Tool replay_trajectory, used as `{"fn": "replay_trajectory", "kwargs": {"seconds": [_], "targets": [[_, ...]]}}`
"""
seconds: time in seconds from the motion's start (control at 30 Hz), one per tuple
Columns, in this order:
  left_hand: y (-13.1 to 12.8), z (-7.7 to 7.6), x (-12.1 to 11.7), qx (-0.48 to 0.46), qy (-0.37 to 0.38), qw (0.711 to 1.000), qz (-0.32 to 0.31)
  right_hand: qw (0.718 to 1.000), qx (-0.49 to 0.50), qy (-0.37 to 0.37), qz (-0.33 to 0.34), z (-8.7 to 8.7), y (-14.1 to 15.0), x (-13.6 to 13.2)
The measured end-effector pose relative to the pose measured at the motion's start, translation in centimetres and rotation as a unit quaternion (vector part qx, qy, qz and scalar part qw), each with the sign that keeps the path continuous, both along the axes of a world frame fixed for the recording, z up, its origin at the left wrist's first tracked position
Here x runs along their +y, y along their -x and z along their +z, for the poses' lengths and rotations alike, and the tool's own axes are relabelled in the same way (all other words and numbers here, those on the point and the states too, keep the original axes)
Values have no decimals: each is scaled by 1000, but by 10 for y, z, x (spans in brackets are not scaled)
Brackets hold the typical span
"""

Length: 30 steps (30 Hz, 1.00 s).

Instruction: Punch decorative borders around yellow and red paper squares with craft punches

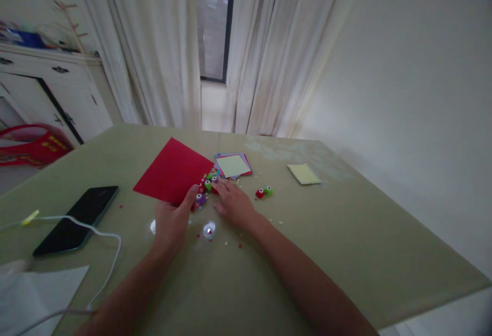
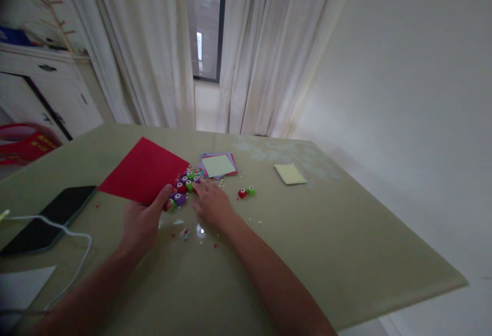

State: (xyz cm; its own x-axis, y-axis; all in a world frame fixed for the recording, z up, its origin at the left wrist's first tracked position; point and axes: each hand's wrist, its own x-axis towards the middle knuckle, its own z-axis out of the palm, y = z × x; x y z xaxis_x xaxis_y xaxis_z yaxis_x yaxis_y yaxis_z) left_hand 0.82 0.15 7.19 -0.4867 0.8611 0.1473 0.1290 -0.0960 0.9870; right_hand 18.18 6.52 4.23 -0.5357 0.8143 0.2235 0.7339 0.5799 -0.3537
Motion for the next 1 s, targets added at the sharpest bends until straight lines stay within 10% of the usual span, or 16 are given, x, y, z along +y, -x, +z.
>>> {"fn": "replay_trajectory", "kwargs": {"seconds": [0.27,0.4,0.63,1.0], "targets": [[-6,1,-2,-20,-3,999,-47,997,-22,56,-50,3,-35,-40],[-10,-8,-4,-1,9,997,-81,978,145,121,-85,1,-49,-51],[-12,-20,-7,40,49,993,-103,744,559,352,-100,1,-44,-45],[-20,-23,-15,95,79,985,-119,593,676,422,-114,15,-37,-59]]}}
